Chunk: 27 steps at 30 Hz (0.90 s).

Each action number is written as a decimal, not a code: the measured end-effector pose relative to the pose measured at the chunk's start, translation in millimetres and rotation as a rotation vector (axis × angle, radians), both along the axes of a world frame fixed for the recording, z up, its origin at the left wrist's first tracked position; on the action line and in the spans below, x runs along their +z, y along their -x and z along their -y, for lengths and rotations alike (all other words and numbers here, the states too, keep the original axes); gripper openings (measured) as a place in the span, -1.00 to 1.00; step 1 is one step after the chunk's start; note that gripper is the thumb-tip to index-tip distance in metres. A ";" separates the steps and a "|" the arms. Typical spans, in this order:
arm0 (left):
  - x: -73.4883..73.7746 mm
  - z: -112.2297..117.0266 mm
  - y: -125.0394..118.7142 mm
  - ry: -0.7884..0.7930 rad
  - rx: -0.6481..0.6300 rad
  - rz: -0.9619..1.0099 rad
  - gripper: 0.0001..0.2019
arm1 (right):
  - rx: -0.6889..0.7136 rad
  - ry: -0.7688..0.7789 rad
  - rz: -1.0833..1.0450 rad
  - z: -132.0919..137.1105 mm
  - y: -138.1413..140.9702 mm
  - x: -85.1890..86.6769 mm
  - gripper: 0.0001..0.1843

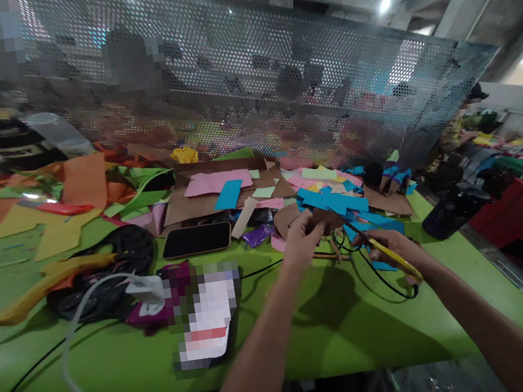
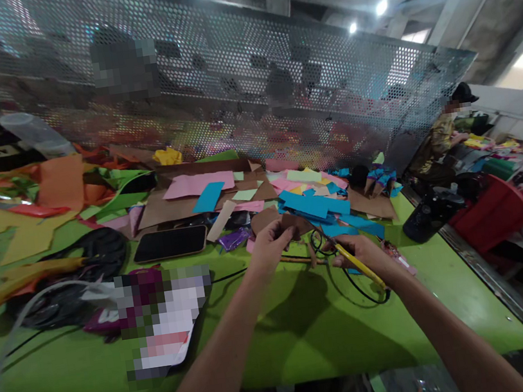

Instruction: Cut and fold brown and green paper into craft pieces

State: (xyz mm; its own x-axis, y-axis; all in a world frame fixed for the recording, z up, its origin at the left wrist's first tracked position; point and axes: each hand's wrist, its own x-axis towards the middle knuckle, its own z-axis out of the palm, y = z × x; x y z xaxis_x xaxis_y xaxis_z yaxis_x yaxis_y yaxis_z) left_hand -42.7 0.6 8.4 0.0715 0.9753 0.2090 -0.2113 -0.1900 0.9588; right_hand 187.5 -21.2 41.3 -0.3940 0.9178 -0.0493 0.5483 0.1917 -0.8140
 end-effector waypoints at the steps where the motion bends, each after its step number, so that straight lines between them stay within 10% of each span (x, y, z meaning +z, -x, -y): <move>1: -0.4 -0.4 0.0 -0.003 -0.002 0.001 -0.75 | -0.003 0.002 0.006 -0.6 -0.9 -0.8 -0.48; 27: -6.0 -3.5 0.0 0.004 -0.029 -0.051 -0.76 | -0.018 -0.070 0.182 0.7 -13.8 8.5 -0.63</move>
